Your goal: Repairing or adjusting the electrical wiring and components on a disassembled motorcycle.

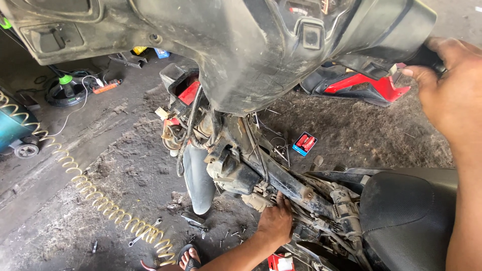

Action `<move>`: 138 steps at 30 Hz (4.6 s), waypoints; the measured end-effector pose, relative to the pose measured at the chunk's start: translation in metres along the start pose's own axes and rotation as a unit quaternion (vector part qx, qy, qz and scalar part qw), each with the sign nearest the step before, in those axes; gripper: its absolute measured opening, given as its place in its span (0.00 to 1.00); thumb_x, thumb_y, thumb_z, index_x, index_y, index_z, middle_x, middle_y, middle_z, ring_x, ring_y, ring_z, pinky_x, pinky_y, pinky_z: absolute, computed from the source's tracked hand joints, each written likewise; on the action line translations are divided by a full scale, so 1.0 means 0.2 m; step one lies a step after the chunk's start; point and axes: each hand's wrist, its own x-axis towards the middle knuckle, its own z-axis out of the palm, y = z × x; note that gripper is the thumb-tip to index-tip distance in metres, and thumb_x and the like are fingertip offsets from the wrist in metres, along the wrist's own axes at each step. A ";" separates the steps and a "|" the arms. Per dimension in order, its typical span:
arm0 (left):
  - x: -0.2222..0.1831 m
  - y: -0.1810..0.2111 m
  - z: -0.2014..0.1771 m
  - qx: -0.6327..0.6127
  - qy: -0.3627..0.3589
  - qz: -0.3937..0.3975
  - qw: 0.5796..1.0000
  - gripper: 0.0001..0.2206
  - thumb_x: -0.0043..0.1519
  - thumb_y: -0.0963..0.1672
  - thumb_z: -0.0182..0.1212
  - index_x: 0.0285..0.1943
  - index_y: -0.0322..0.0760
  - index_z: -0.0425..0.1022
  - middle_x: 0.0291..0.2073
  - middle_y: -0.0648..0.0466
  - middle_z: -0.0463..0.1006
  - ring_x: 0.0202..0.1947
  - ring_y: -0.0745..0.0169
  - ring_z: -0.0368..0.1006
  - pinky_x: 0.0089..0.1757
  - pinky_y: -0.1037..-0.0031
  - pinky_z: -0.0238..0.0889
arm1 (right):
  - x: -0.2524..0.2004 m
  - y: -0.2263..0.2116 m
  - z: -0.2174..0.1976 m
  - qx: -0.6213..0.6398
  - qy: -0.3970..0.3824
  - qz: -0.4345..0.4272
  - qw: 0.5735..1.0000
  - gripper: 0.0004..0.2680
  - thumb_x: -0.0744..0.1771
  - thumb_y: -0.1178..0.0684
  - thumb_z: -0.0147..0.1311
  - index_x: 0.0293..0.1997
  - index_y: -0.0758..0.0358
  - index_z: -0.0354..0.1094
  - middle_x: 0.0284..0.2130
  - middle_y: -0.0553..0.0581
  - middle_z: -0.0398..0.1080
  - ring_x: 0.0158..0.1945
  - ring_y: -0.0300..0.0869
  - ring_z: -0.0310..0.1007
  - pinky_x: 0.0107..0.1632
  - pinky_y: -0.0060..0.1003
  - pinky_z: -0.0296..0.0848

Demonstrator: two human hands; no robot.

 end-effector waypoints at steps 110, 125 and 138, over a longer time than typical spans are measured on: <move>0.22 0.08 0.43 -0.973 0.181 -0.143 0.015 0.14 0.49 0.35 0.52 0.42 0.39 0.72 0.36 0.56 0.74 0.38 0.62 0.68 0.38 0.72 0.64 | -0.97 -0.75 1.13 0.224 -0.496 0.434 0.718 0.42 0.65 0.16 0.23 0.69 0.71 0.60 0.67 0.75 0.60 0.72 0.61 0.56 0.71 0.55 0.53; 0.17 -0.01 0.33 -0.988 0.149 -0.034 -0.009 0.09 0.51 0.38 0.57 0.39 0.39 0.71 0.33 0.53 0.77 0.37 0.58 0.72 0.40 0.68 0.66 | -0.91 -0.79 1.08 0.258 -0.529 0.424 0.688 0.42 0.63 0.15 0.19 0.68 0.63 0.65 0.68 0.67 0.63 0.73 0.57 0.57 0.73 0.55 0.50; 0.25 0.01 0.48 -0.993 0.103 -0.041 -0.040 0.11 0.54 0.47 0.54 0.43 0.42 0.71 0.34 0.48 0.79 0.37 0.55 0.74 0.41 0.69 0.63 | -0.87 -0.83 1.03 0.205 -0.556 0.470 0.654 0.46 0.57 0.13 0.17 0.78 0.54 0.42 0.76 0.65 0.40 0.79 0.60 0.35 0.73 0.67 0.42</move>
